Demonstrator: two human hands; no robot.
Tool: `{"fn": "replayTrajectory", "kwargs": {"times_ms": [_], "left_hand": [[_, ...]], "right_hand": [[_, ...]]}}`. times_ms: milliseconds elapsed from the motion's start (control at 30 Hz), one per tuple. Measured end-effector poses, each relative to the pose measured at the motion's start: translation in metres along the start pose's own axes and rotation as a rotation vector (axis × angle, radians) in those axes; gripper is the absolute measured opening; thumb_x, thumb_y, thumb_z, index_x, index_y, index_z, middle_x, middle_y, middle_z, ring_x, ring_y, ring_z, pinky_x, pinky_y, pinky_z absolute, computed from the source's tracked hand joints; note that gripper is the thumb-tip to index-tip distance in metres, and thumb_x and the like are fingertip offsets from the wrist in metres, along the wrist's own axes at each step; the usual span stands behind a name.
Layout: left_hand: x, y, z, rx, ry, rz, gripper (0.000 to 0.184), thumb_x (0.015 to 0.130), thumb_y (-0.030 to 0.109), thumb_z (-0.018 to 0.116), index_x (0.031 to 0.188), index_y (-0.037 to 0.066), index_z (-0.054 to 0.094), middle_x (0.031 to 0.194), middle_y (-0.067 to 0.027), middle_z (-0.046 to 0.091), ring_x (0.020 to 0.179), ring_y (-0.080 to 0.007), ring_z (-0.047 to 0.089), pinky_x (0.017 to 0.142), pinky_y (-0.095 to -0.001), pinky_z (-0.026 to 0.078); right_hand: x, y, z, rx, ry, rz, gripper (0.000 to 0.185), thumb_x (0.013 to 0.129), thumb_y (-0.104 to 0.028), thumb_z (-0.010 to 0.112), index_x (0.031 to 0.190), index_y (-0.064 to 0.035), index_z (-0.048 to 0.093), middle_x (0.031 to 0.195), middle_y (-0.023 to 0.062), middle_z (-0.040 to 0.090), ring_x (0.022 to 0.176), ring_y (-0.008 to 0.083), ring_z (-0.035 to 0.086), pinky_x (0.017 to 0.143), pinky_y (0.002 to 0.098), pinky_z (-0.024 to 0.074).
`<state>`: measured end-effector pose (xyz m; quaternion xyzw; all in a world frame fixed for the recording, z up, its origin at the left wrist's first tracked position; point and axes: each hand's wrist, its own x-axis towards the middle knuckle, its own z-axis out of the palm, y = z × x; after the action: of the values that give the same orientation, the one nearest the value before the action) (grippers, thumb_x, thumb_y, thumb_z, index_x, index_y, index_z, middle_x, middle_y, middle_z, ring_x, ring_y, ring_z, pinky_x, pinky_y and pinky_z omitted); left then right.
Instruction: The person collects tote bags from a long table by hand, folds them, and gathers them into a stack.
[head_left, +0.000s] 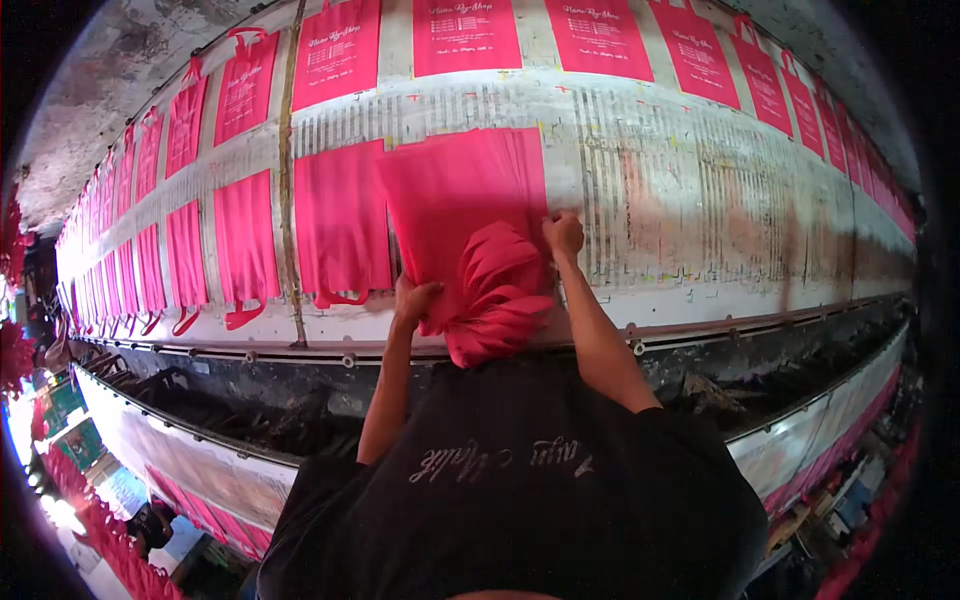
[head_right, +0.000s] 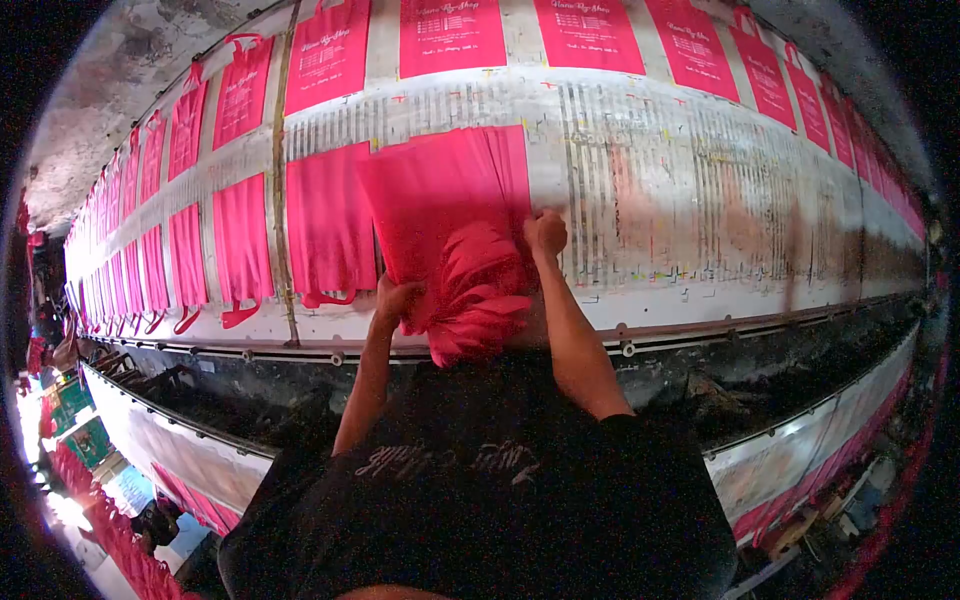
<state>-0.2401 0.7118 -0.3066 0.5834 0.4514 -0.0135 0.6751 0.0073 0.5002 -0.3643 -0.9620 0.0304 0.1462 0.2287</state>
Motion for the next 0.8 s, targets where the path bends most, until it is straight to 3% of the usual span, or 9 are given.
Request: {"fn": "replayTrajectory", "kwargs": {"times_ms": [67,167,267,433,533,600,633,700,800], "left_hand": [[0.006,-0.002,-0.002,-0.071,-0.032,0.032,0.035,0.067,0.003,0.07,0.1,-0.002,0.062,0.077,-0.0075,0.067,0.066,-0.0166,0.063,0.056,-0.0305,0.051],[0.008,0.002,0.0,-0.143,-0.043,0.062,0.037,0.067,0.002,0.07,0.102,-0.002,0.06,0.08,-0.0082,0.067,0.067,-0.0172,0.064,0.059,-0.0307,0.052],[0.01,0.001,0.002,-0.09,-0.025,0.03,0.038,0.067,0.001,0.07,0.103,-0.002,0.06,0.083,-0.009,0.067,0.069,-0.0176,0.064,0.061,-0.0312,0.053],[0.007,0.008,0.001,-0.136,-0.035,0.024,0.036,0.068,0.002,0.07,0.102,-0.001,0.061,0.082,-0.0084,0.067,0.068,-0.0181,0.064,0.059,-0.0311,0.052],[0.005,0.013,-0.001,-0.105,-0.045,0.012,0.033,0.068,0.006,0.07,0.099,-0.001,0.062,0.079,-0.0074,0.067,0.066,-0.0176,0.064,0.057,-0.0306,0.051],[0.006,0.014,-0.001,-0.077,-0.065,-0.015,0.031,0.068,0.008,0.07,0.097,-0.001,0.063,0.077,-0.0068,0.067,0.064,-0.0172,0.063,0.056,-0.0304,0.05],[0.009,0.012,0.002,-0.016,-0.002,0.008,0.028,0.068,0.011,0.07,0.093,-0.001,0.065,0.075,-0.007,0.067,0.063,-0.0167,0.063,0.056,-0.0302,0.05],[0.014,0.008,0.003,0.049,0.052,0.036,0.026,0.068,0.014,0.071,0.089,-0.002,0.067,0.073,-0.0072,0.067,0.062,-0.0162,0.063,0.056,-0.0299,0.049],[0.027,0.008,-0.003,0.176,0.091,-0.016,0.027,0.068,0.02,0.071,0.082,-0.003,0.07,0.071,-0.0076,0.068,0.064,-0.0155,0.063,0.058,-0.0305,0.049]], "right_hand": [[0.004,-0.004,0.007,-0.014,0.098,0.006,0.026,0.071,-0.035,0.07,0.081,-0.0109,0.072,0.087,0.0169,0.068,0.084,0.0357,0.065,0.074,0.0447,0.0519],[0.006,-0.014,-0.005,0.057,-0.048,0.091,0.03,0.071,-0.037,0.069,0.083,-0.0099,0.072,0.089,0.018,0.068,0.086,0.0358,0.065,0.076,0.044,0.0521],[0.006,-0.018,-0.004,0.036,0.007,0.124,0.031,0.071,-0.037,0.068,0.084,-0.0091,0.072,0.09,0.019,0.068,0.087,0.0358,0.066,0.076,0.0436,0.0523],[0.007,-0.014,0.002,0.031,0.021,0.097,0.027,0.072,-0.034,0.066,0.079,-0.0087,0.072,0.089,0.0195,0.068,0.085,0.0357,0.066,0.075,0.044,0.0525],[0.003,-0.016,0.005,-0.09,0.016,0.009,0.024,0.075,-0.029,0.063,0.089,-0.0095,0.07,0.089,0.0167,0.067,0.08,0.0367,0.065,0.072,0.046,0.0523],[0.001,-0.008,0.021,-0.058,0.469,-0.507,0.027,0.08,-0.019,0.057,0.104,-0.0096,0.063,0.091,0.0149,0.062,0.077,0.0359,0.062,0.065,0.0476,0.0507],[0.002,-0.01,0.016,-0.057,0.474,-0.504,0.027,0.08,-0.019,0.057,0.104,-0.0096,0.063,0.091,0.0149,0.062,0.077,0.0359,0.062,0.065,0.0476,0.0507],[0.001,-0.019,-0.003,-0.353,0.125,-0.699,0.032,0.085,-0.017,0.048,0.116,-0.0111,0.052,0.095,0.012,0.058,0.091,0.0315,0.059,0.071,0.0461,0.0486],[0.009,-0.013,-0.018,-0.292,0.07,-0.716,0.027,0.087,-0.013,0.044,0.11,-0.0115,0.057,0.096,0.0144,0.058,0.088,0.0323,0.059,0.071,0.0455,0.0479]]}}
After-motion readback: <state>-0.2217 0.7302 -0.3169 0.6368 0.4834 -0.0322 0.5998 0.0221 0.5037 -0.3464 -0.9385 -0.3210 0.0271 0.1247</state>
